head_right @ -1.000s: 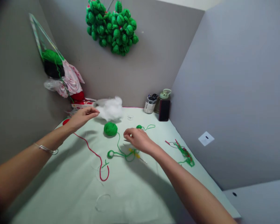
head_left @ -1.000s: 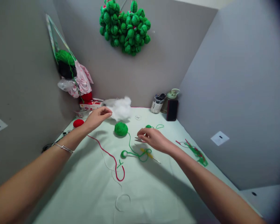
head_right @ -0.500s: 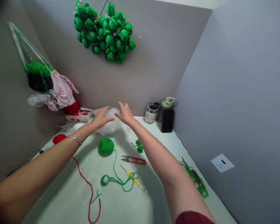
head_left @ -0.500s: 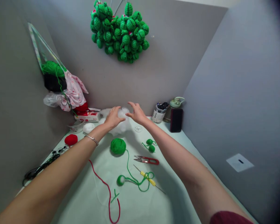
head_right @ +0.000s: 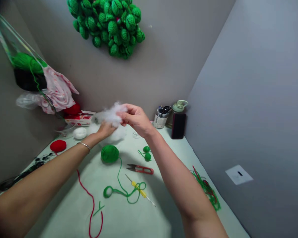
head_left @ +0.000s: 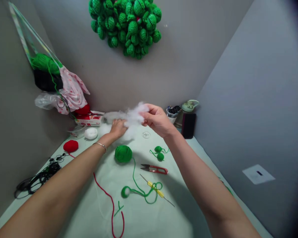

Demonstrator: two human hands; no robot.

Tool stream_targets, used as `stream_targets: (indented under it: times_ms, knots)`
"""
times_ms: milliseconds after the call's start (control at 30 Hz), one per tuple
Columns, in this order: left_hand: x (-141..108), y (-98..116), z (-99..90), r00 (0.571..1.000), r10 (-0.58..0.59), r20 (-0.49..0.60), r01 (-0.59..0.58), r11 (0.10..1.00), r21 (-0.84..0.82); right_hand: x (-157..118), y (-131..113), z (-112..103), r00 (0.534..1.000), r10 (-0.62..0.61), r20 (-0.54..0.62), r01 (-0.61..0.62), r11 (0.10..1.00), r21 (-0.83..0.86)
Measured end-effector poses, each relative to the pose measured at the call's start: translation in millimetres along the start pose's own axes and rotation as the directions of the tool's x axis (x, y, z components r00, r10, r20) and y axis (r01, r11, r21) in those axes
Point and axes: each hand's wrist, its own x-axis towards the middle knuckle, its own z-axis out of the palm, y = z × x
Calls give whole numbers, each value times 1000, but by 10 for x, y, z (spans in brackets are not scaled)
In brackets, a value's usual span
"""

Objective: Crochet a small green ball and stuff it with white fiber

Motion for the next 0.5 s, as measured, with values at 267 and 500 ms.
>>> stream_targets:
  times_ms: [267,500]
  knots:
    - [-682,861,59,995,-91,-46,70,939,-337,-512,-51,202,995,1,-95,-8,998,-69]
    - [-1611,1026,179,931,-317,180,355,670,-652,-1000,74,710,980,-185,78,180,629,-756]
